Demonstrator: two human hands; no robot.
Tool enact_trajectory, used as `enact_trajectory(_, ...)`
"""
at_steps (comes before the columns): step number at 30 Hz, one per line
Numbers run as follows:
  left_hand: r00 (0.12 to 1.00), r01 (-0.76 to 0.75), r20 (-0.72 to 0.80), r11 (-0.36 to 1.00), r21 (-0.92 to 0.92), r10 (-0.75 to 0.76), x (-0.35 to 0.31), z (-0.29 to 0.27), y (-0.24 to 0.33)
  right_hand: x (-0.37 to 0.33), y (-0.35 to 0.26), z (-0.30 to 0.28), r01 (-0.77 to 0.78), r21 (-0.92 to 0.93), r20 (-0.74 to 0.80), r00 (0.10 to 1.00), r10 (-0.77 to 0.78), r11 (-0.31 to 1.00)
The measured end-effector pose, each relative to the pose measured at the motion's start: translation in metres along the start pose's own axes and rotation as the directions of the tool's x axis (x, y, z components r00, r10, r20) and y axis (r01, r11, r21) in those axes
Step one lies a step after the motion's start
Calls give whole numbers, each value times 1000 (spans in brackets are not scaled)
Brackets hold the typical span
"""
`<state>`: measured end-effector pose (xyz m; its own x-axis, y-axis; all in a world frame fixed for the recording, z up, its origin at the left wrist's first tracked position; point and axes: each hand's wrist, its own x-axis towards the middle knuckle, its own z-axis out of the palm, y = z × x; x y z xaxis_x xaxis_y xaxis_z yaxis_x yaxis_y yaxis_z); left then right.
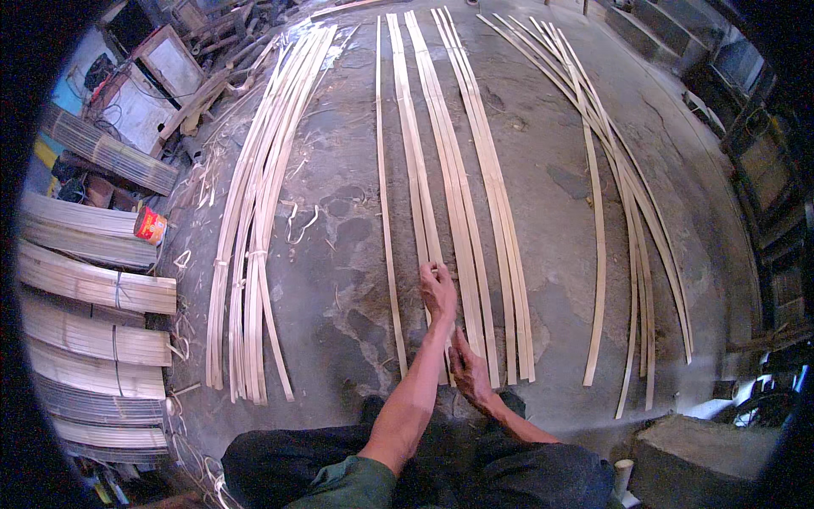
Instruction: The person sits on the floor and repeatedly picks up, aligns, and stacks thin wooden strips into neat bundles. They handle the strips by hand, moving them between piles and occasionally bundling them together.
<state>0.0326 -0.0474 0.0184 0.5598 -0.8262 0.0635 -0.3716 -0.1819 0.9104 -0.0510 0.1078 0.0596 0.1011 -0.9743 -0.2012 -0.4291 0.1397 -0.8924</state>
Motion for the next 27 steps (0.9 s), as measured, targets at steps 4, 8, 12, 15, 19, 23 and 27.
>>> enact_trajectory(4, 994, 78, 85, 996, -47, -73, -16, 3, 23, -10, 16, -10, 37, 55, -36, 999, -35, 998)
enact_trajectory(8, 999, -20, 30, 997, -81, 23, -16, 6, 34, -7, 20, -16, 128, 49, -104, 987, -122, 991)
enact_trajectory(12, 991, 85, 108, 995, -43, -80, -8, 20, 26, -3, 19, -23, 130, 58, -99, 987, -124, 990)
enact_trajectory(15, 983, 123, 143, 992, -34, -116, -12, 28, 14, -3, 19, -25, -19, 33, -53, 998, 20, 999)
enact_trajectory(19, 964, 166, 214, 986, -19, -158, -22, 32, -3, -7, 38, -19, -139, 73, -13, 990, 140, 988)
enact_trajectory(23, 963, 162, 217, 987, -2, -158, -24, 29, -21, -12, 38, -14, -115, 28, -3, 993, 115, 993)
enact_trajectory(27, 981, 8, 192, 1000, -20, -4, -36, 19, 6, -15, 21, -26, -313, 13, 97, 946, 310, 950)
